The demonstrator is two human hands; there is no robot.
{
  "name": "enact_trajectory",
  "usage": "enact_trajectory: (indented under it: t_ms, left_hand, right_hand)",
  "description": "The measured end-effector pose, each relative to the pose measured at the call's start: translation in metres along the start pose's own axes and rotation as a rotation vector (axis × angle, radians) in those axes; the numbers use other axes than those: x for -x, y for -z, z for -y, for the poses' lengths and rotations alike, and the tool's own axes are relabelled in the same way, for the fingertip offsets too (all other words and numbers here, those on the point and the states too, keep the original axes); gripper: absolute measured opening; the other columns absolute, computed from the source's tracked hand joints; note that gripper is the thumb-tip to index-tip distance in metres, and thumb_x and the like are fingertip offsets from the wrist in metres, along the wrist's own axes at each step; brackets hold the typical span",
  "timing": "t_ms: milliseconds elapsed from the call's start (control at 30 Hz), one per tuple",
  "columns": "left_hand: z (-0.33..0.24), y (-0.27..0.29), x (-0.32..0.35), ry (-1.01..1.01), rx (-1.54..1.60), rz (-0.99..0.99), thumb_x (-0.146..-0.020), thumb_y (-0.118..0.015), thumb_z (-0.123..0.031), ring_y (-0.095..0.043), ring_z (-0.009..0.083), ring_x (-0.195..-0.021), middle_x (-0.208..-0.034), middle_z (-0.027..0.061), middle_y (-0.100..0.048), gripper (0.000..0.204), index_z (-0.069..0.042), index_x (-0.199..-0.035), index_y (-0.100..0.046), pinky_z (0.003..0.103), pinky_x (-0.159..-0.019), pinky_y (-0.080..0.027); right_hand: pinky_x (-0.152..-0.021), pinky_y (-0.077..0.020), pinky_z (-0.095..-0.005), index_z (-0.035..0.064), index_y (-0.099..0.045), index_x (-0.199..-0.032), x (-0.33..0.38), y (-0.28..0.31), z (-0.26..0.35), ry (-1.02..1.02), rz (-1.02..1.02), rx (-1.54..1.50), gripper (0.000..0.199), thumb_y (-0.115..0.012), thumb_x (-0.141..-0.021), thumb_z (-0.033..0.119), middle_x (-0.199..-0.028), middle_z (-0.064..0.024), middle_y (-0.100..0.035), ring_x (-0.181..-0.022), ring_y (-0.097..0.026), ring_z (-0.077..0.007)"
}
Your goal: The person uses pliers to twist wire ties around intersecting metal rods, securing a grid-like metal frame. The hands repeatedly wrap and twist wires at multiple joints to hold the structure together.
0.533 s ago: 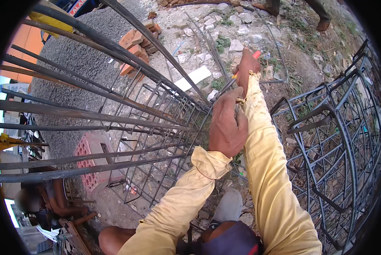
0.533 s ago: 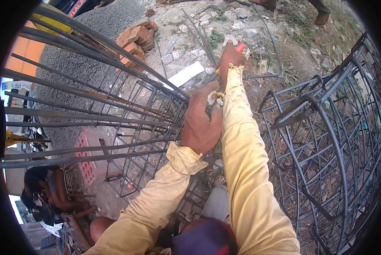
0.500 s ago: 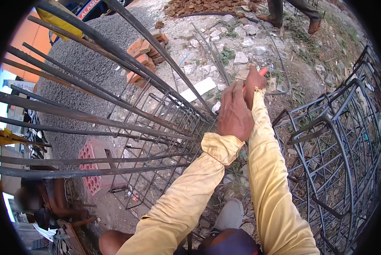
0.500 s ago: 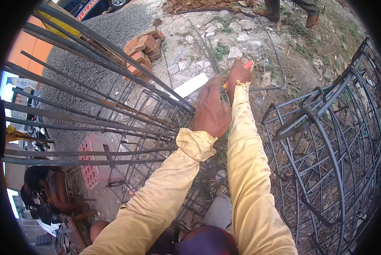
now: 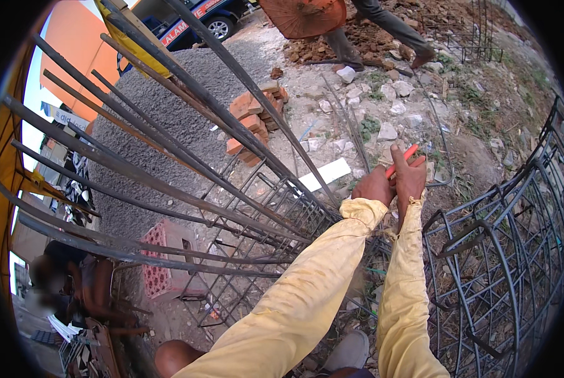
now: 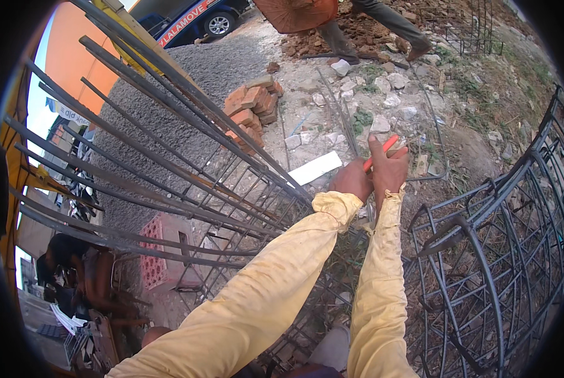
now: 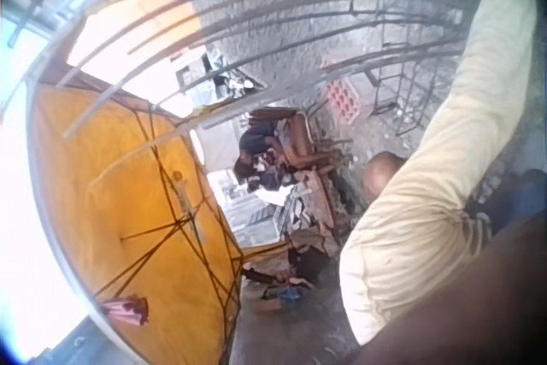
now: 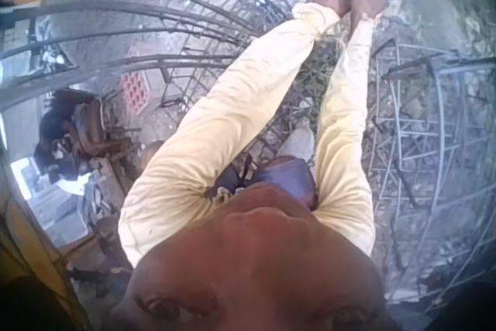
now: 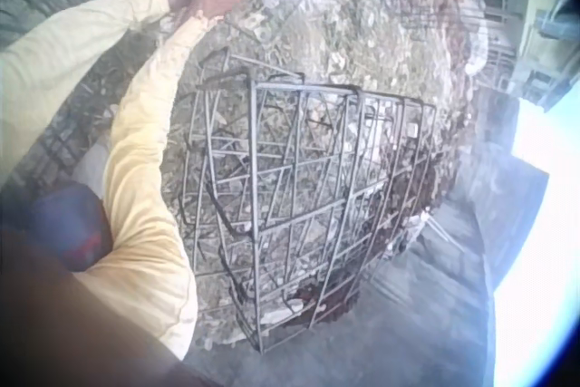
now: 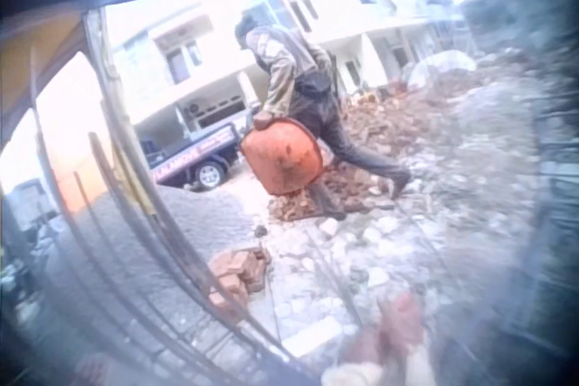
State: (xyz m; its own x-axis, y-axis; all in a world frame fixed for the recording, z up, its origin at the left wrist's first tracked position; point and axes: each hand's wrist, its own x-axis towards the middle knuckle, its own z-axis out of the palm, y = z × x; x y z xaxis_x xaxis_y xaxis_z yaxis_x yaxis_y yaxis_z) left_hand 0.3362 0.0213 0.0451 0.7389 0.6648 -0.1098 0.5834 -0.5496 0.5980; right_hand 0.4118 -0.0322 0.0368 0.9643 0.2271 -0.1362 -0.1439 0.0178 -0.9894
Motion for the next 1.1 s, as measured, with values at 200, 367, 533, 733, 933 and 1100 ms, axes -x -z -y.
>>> enact_trajectory:
  t_ms: [200,367,533,733,933,1100]
  left_hand:
    - [0.011,0.023,-0.002,-0.133,0.121,0.310,-0.073,-0.079,-0.037,-0.069,0.0383,-0.090,-0.094,0.0243,-0.070,0.056,0.002,-0.109,-0.061,0.045,-0.078,-0.053]
    - [0.001,-0.020,0.014,-0.171,-0.192,-0.144,-0.083,-0.069,-0.030,-0.064,0.0438,-0.098,-0.106,0.0246,-0.065,0.052,-0.001,-0.120,-0.047,0.053,-0.082,-0.050]
    - [0.013,-0.001,0.012,-0.037,-0.036,-0.166,-0.087,-0.066,-0.029,-0.065,0.0436,-0.093,-0.098,0.0240,-0.066,0.039,-0.002,-0.111,-0.052,0.053,-0.077,-0.050]
    - [-0.006,0.037,0.018,0.032,0.191,0.056,-0.078,-0.074,-0.023,-0.062,0.0484,-0.098,-0.101,0.0281,-0.064,0.051,0.000,-0.112,-0.045,0.054,-0.081,-0.049]
    - [0.009,0.019,0.044,-0.429,0.264,-0.256,-0.084,-0.065,-0.008,-0.053,0.0421,-0.115,-0.119,0.0233,-0.057,0.046,-0.004,-0.128,-0.052,0.047,-0.097,-0.045]
    - [0.021,0.040,0.116,-0.547,0.400,-0.194,-0.084,-0.068,-0.006,-0.056,0.0381,-0.115,-0.123,0.0165,-0.060,0.050,-0.009,-0.132,-0.056,0.042,-0.096,-0.048]
  right_hand:
    - [-0.060,-0.0480,-0.0289,0.0028,-0.054,-0.110,0.011,0.020,-0.001,-0.178,0.460,-1.014,0.018,-0.060,-0.095,0.011,-0.087,-0.0082,-0.062,-0.072,-0.060,-0.0190]
    - [-0.069,-0.0510,-0.0339,-0.0018,-0.051,-0.111,-0.045,0.003,-0.035,-0.142,-0.069,-0.264,0.034,-0.063,-0.094,0.024,-0.089,-0.0137,-0.063,-0.079,-0.063,-0.0215]
    - [-0.073,-0.0497,-0.0377,-0.0068,-0.048,-0.115,0.014,-0.024,0.004,0.153,-0.178,0.194,0.062,-0.077,-0.082,0.036,-0.086,-0.0155,-0.061,-0.081,-0.062,-0.0247]
    - [-0.060,-0.0452,-0.0241,0.0004,-0.056,-0.107,0.038,0.012,0.033,0.322,0.156,-0.217,0.020,-0.064,-0.095,0.014,-0.084,-0.0040,-0.061,-0.070,-0.056,-0.0078]
    - [-0.066,-0.0480,-0.0232,0.0027,-0.064,-0.104,0.094,0.031,0.056,0.414,0.339,-0.201,0.013,-0.063,-0.095,0.013,-0.086,-0.0032,-0.065,-0.074,-0.059,-0.0081]
    - [-0.083,-0.0491,-0.0292,0.0003,-0.068,-0.104,0.163,0.084,0.050,0.416,0.544,-0.234,0.030,-0.068,-0.093,0.028,-0.098,-0.0079,-0.069,-0.092,-0.064,-0.0170]
